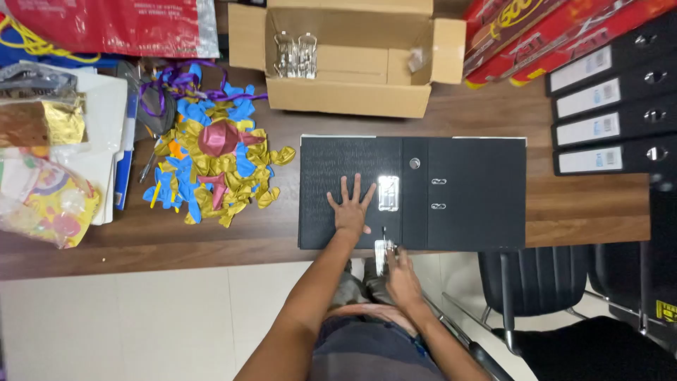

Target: Removing metal binder rings from a box and installing them into a black office binder.

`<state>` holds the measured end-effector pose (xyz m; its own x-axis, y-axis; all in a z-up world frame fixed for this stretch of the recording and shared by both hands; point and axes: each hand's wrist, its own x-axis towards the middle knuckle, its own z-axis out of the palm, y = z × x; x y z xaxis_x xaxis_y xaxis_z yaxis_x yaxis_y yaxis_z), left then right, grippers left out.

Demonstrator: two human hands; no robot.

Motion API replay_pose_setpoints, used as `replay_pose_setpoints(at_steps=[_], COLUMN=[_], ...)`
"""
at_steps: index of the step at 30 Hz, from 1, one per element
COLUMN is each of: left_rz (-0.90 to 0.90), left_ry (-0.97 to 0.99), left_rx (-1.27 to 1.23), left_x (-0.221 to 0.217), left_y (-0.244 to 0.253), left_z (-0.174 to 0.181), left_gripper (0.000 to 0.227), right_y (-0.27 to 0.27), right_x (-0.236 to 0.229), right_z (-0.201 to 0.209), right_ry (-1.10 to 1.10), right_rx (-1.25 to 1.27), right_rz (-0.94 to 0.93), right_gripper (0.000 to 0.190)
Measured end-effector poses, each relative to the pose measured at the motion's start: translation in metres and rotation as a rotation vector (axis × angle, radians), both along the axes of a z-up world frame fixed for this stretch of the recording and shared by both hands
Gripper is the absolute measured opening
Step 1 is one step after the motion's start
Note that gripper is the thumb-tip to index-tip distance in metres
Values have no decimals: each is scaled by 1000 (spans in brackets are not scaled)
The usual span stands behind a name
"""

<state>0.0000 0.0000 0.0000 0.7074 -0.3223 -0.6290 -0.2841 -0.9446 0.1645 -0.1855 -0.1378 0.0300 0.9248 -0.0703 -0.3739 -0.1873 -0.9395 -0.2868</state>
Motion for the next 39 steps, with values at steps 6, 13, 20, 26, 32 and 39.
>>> replay_pose_setpoints(at_steps=[6,13,20,26,32,39], left_rz=[36,461,340,744,1237,1126], left_ry=[-34,773,1416,1167,365,187], left_rx=[-103,-1262,-1170,-1448,-1187,-1267], left_x=[-12,-43,-66,-80,-74,0], left_y=[15,33,27,21,-10,-2], left_z=[12,34,95,110,82,148], left_gripper=[131,70,68,43,36,39], right_y=[-48,-61,-50,-60,-47,-49], right_x=[8,52,94,136,167,231], right_z=[60,175,213,196,210,189], right_ry=[93,37,-81,-305,19,-491], right_rx=[397,623,492,719,782,611], right_rz=[-82,321,571,169,92,294], right_gripper=[45,23,4,27,39,19])
